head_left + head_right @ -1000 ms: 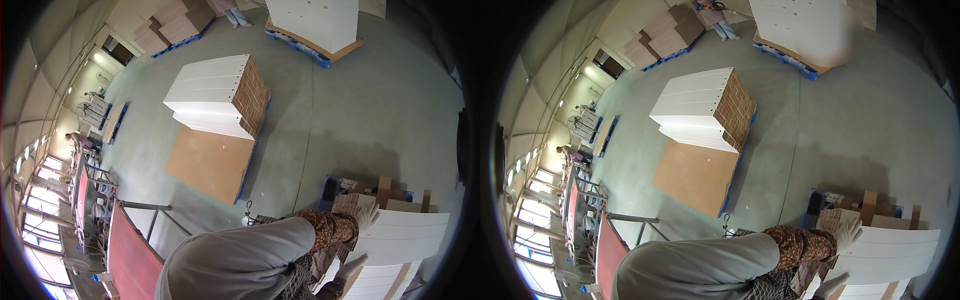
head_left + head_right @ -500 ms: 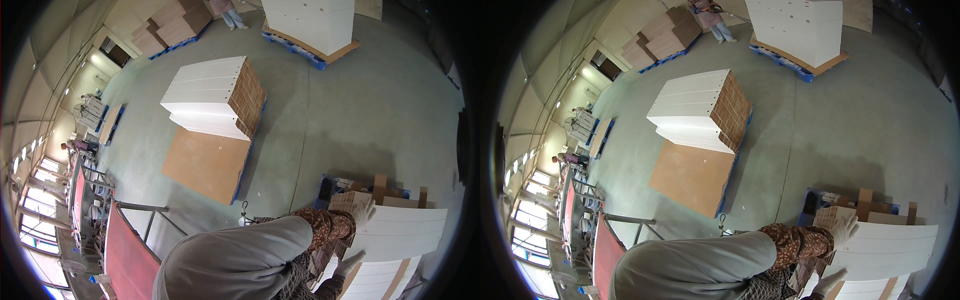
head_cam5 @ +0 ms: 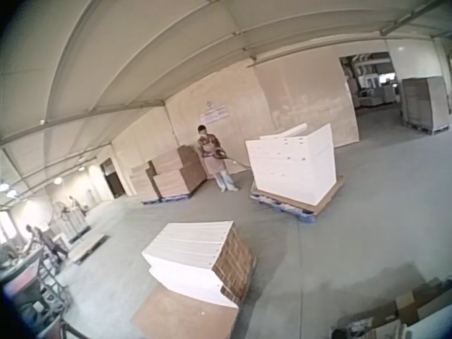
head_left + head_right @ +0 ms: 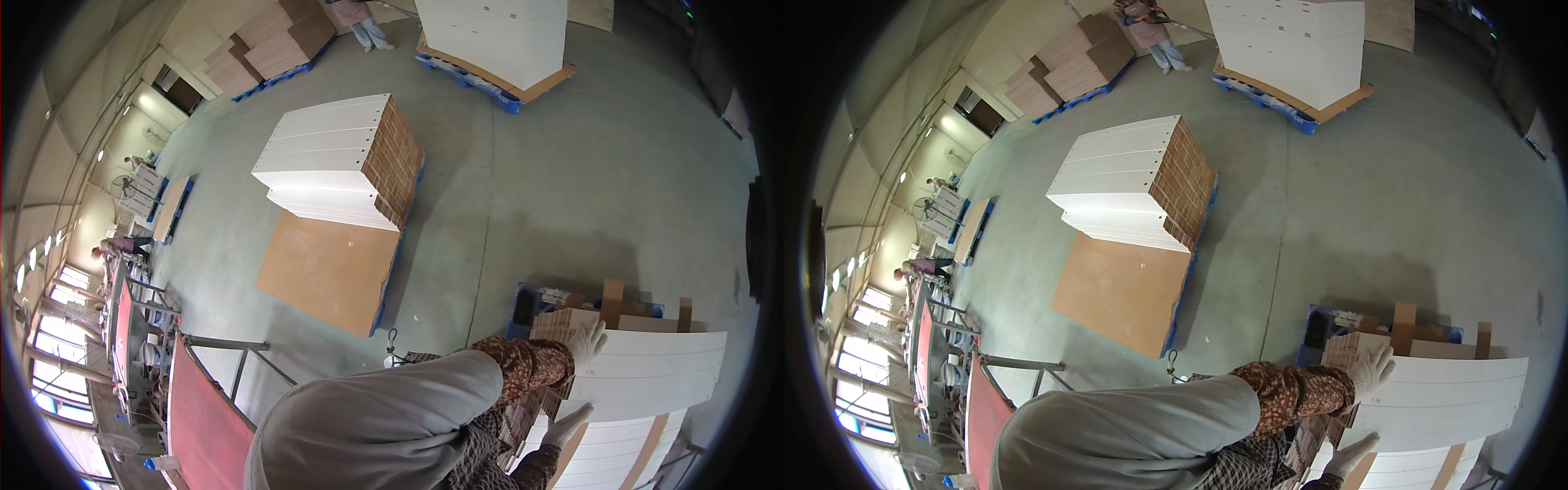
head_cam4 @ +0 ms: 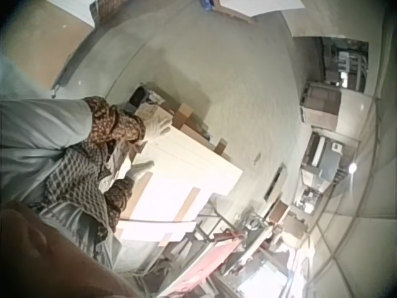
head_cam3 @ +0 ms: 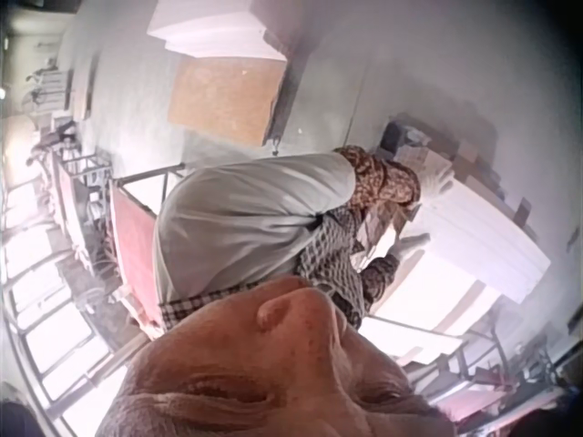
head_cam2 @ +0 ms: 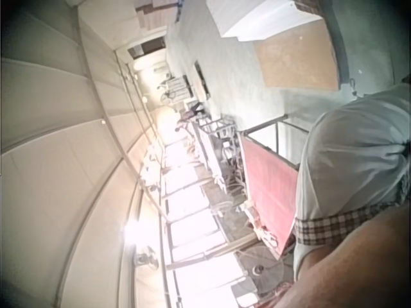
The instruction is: Moving and stacking white furniture panels from one pallet to another in a workshop.
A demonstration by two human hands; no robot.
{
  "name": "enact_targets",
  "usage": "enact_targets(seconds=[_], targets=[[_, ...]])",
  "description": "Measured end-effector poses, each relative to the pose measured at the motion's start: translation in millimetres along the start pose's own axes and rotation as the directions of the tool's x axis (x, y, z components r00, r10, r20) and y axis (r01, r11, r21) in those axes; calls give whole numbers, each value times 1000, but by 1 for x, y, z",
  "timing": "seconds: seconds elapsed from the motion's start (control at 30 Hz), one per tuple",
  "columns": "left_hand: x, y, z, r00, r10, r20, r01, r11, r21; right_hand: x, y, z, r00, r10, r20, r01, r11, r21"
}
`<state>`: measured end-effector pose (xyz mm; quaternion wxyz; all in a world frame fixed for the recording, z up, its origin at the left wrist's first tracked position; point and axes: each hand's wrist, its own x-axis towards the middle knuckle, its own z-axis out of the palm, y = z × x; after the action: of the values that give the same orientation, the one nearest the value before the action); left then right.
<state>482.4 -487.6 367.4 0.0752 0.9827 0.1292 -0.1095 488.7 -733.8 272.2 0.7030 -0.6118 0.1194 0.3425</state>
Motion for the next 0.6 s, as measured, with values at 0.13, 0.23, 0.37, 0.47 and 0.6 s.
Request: enact_targets(seconds=[0.13, 0.23, 0.37, 0.47, 0.6], targets=[[-3, 0, -11, 1000, 15, -4, -15, 998, -62, -3, -9, 0, 1000, 14, -6, -14, 999, -39], [-3, -2, -10, 1000, 6, -7, -7, 996, -84, -9, -13, 10, 1000, 12, 0, -12, 1000, -29], [-2, -1, -10, 1000, 0, -30, -2, 998, -68, -1, -6, 1, 1000, -13, 19, 14, 997, -70], [-5, 2, -14, 1000, 10, 7, -9, 993, -118, 1, 1, -10, 998, -54, 27, 57, 992, -113], [-7, 2, -12, 1000, 10, -7, -10, 998, -66, 6, 13, -20, 987, -160, 32, 162, 932, -325]])
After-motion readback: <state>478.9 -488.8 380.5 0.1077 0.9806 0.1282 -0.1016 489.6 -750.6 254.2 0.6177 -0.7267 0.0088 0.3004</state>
